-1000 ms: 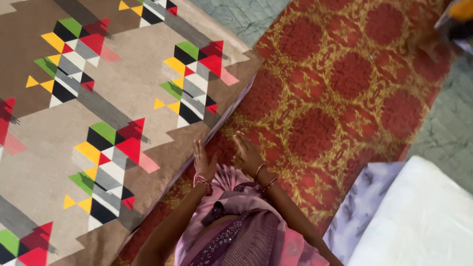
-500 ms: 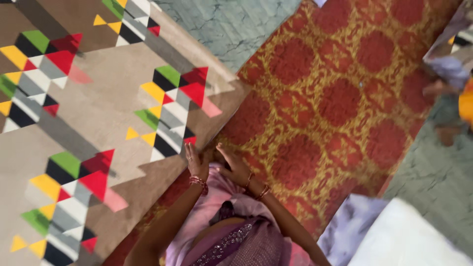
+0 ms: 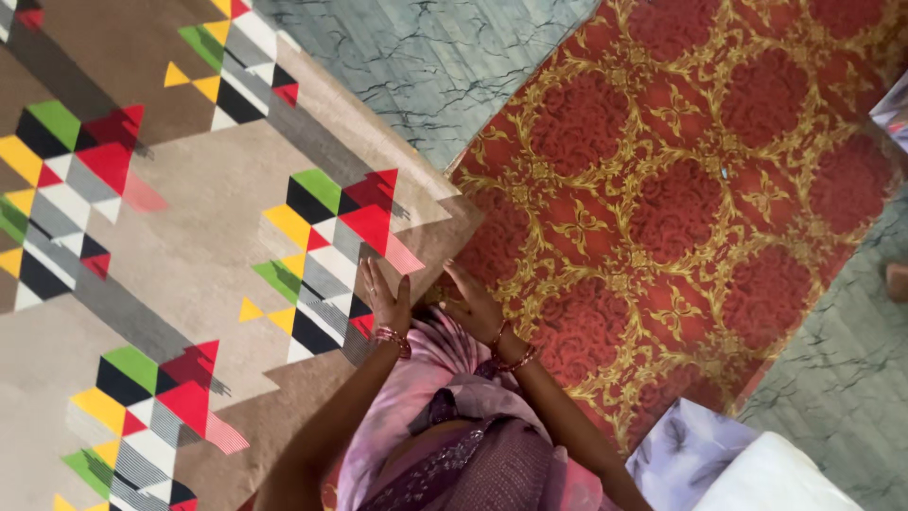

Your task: The person folds a large patterned textile on a bed by hand. They repeatedly lift, fold, and smooth the fabric, working from one side to the other to create a compact stack.

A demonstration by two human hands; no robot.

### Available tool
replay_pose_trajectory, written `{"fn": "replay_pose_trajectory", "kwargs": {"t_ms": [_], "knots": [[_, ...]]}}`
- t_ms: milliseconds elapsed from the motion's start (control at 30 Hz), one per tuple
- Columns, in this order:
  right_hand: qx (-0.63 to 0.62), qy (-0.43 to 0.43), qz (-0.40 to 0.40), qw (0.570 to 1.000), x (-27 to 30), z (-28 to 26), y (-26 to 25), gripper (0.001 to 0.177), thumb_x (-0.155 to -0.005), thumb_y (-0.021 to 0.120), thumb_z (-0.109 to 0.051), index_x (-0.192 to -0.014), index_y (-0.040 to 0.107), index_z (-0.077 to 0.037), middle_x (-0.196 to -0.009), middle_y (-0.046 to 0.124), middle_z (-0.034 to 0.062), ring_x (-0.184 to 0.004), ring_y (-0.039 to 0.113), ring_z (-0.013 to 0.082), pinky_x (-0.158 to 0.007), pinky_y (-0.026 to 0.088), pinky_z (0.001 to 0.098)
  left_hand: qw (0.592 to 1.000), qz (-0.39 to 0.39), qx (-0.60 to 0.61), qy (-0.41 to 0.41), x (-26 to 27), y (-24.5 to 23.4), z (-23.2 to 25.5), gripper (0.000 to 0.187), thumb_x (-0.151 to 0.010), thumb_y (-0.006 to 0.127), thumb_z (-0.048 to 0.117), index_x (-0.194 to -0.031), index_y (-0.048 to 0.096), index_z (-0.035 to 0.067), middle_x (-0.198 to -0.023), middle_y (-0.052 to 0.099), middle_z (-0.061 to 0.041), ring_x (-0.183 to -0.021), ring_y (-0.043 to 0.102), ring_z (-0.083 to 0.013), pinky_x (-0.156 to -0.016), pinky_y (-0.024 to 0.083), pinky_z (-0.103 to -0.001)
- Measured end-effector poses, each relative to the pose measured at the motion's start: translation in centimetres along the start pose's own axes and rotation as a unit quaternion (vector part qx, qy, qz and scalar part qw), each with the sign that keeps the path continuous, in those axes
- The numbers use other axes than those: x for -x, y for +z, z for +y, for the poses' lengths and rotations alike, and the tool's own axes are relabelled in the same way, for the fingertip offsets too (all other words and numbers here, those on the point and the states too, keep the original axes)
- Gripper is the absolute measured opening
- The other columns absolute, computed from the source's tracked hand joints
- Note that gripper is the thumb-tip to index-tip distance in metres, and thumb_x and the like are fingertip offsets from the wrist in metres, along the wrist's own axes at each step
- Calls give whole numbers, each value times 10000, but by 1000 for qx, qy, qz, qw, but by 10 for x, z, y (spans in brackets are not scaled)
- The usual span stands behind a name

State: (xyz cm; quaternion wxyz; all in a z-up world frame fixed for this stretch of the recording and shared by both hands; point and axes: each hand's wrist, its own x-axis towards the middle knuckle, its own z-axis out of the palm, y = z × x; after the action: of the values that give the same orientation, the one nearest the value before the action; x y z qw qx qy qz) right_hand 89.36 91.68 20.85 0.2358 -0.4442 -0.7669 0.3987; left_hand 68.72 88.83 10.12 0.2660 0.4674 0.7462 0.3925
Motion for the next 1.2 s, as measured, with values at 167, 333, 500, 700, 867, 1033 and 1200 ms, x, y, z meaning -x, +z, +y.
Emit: {"fn": "replay_pose_trajectory", "kwargs": {"t_ms": [167, 333, 500, 700, 867, 1033, 1200], "knots": [[-13, 13, -14, 1000, -27, 56, 0, 773, -930, 730, -255, -1581, 344, -95, -1601, 408, 190, -1470, 423, 346, -1186, 370, 422, 998, 48, 8, 26, 4, 16, -6, 838, -996, 677, 249, -1629, 187, 4, -1704, 157, -248, -1594, 167, -407, -1271, 213, -487], [-34, -8, -62, 997, -71, 110, -23, 774, -922, 739, -250, -1580, 356, -109, -1597, 419, 184, -1453, 444, 331, -1169, 399, 413, 994, 103, -29, 8, 4, 44, 13, 865, -945, 702, 248, -1619, 218, 4, -1702, 168, -246, -1569, 194, -417, -1249, 235, -490], [0, -64, -118, 991, -112, 157, -65, 747, -913, 762, -233, -1548, 386, -112, -1593, 421, 187, -1460, 434, 329, -1155, 413, 400, 982, 171, -49, -56, 7, 101, 53, 864, -943, 703, 253, -1623, 216, 34, -1706, 184, -235, -1571, 226, -409, -1238, 275, -480], [-44, -104, -213, 970, -132, 185, -107, 783, -880, 775, -167, -1563, 399, -105, -1582, 442, 190, -1465, 420, 331, -1200, 360, 442, 960, 231, -42, -154, 32, 158, 104, 911, -905, 732, 219, -1619, 196, 41, -1694, 169, -228, -1556, 212, -411, -1225, 268, -481], [-51, -31, -288, 956, -142, 215, -113, 731, -908, 746, -192, -1553, 409, -120, -1458, 557, 168, -1327, 533, 298, -1107, 455, 409, 944, 274, 0, -183, 72, 189, 140, 898, -905, 707, 190, -1636, 201, 69, -1707, 166, -219, -1585, 147, -410, -1237, 255, -468], [-166, 22, -295, 941, -160, 240, -111, 671, -900, 760, -214, -1492, 470, -85, -1389, 622, 131, -1241, 607, 234, -1042, 518, 366, 918, 286, 66, -266, 93, 200, 162, 868, -940, 691, 260, -1623, 189, 75, -1707, 141, -220, -1569, 179, -358, -1236, 236, -467], [-95, 164, -294, 937, -159, 260, -136, 672, -886, 769, -348, -1446, 501, -89, -1299, 683, 125, -1166, 680, 212, -972, 569, 339, 883, 276, 177, -335, 105, 213, 155, 827, -937, 722, 162, -1604, 239, 84, -1661, 262, -170, -1465, 336, -333, -1139, 352, -459]]}}
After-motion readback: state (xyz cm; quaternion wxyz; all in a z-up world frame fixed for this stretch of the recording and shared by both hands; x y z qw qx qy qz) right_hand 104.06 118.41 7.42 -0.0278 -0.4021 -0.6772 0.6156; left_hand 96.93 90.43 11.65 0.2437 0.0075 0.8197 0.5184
